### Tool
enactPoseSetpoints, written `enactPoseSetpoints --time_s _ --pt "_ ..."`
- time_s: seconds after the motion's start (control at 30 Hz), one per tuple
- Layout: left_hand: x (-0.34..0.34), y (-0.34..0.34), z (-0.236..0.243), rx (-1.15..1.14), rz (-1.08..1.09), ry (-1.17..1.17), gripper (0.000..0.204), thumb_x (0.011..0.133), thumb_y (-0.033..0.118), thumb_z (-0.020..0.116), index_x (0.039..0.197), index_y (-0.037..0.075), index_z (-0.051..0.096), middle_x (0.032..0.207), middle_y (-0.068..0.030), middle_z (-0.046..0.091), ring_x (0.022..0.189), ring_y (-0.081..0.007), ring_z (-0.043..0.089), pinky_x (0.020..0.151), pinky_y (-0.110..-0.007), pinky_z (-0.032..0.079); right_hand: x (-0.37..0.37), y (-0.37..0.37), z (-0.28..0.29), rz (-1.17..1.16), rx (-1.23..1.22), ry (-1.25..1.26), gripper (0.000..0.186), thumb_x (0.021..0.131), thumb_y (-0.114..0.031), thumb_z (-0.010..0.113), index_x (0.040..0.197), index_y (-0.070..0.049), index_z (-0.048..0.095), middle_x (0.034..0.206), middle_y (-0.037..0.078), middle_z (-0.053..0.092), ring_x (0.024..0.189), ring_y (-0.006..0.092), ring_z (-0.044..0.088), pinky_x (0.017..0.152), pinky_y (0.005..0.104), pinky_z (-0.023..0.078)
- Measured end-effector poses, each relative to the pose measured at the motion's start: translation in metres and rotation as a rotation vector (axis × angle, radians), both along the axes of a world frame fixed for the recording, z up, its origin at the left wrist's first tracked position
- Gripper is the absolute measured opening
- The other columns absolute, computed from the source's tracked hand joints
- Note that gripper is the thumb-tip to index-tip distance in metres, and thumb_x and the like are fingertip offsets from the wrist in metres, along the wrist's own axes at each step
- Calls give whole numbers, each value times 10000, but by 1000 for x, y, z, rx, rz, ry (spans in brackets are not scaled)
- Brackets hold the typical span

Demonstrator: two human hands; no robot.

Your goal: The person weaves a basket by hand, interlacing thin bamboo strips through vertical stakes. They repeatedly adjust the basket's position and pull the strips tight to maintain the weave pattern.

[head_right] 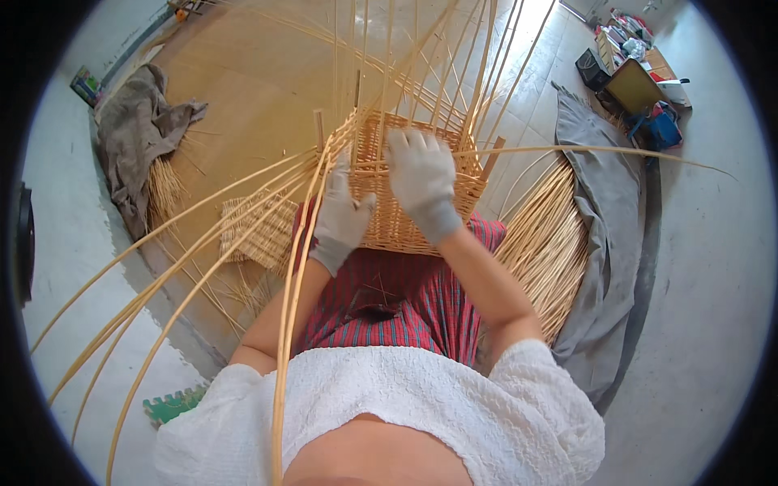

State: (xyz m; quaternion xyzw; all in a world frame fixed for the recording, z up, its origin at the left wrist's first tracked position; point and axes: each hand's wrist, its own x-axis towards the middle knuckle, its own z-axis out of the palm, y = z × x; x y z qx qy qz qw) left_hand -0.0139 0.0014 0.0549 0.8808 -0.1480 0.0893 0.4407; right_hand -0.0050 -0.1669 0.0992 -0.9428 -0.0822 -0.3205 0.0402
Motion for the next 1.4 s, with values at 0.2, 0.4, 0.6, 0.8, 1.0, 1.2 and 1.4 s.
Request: enactPoseSetpoints --time_s 0.2,0.4,0.6,0.8,1.0,1.2,1.4 --pt "71 9 -53 -176 -56 477 363 1060 311 564 1261 12 614 1104 -193 703 847 -358 727 855 -392 596 -82 -14 -33 -159 -125 536 418 924 -40 522 1281 -181 686 1050 73 734 992 275 712 816 385 587" --pt "62 7 -50 -583 -270 604 247 1076 264 536 1045 23 575 882 -91 637 599 -206 699 560 -324 629 -58 -34 -37 -56 196 -180 240 824 -85 747 1059 -130 749 890 58 710 835 266 694 812 379 557" --pt "62 19 -57 -540 -320 674 157 1020 148 634 1072 35 539 933 -90 626 618 -183 689 518 -334 624 -89 -4 -82 103 1484 255 282 981 -17 633 1252 -69 573 1056 91 706 920 163 664 821 299 551" --pt "66 9 -60 -562 -181 647 123 1017 134 634 1016 32 566 749 -73 617 537 -162 667 429 -323 564 -32 -13 -39 420 1326 -139 314 1032 -20 519 1341 -68 493 1226 172 673 1113 245 686 935 344 565" --pt "65 -11 -56 -567 -40 620 264 1032 265 639 1029 4 604 733 -64 620 454 -176 640 394 -329 549 82 33 20 67 582 -76 614 999 -96 543 1576 -177 349 1386 226 604 1180 372 671 997 398 538" --pt "74 -6 -71 -576 -97 550 232 1036 257 633 1027 27 596 740 -46 607 534 -171 668 466 -330 596 -14 -31 -105 718 1770 -197 324 1093 -278 511 1344 -78 472 913 72 642 795 180 656 851 396 590" --pt "58 -6 -22 -544 -41 623 271 1027 266 651 914 63 512 867 -75 653 599 -171 700 515 -307 612 -26 -28 -90 391 1807 -216 145 1114 -184 445 1226 -100 485 843 79 620 831 211 674 850 456 626"
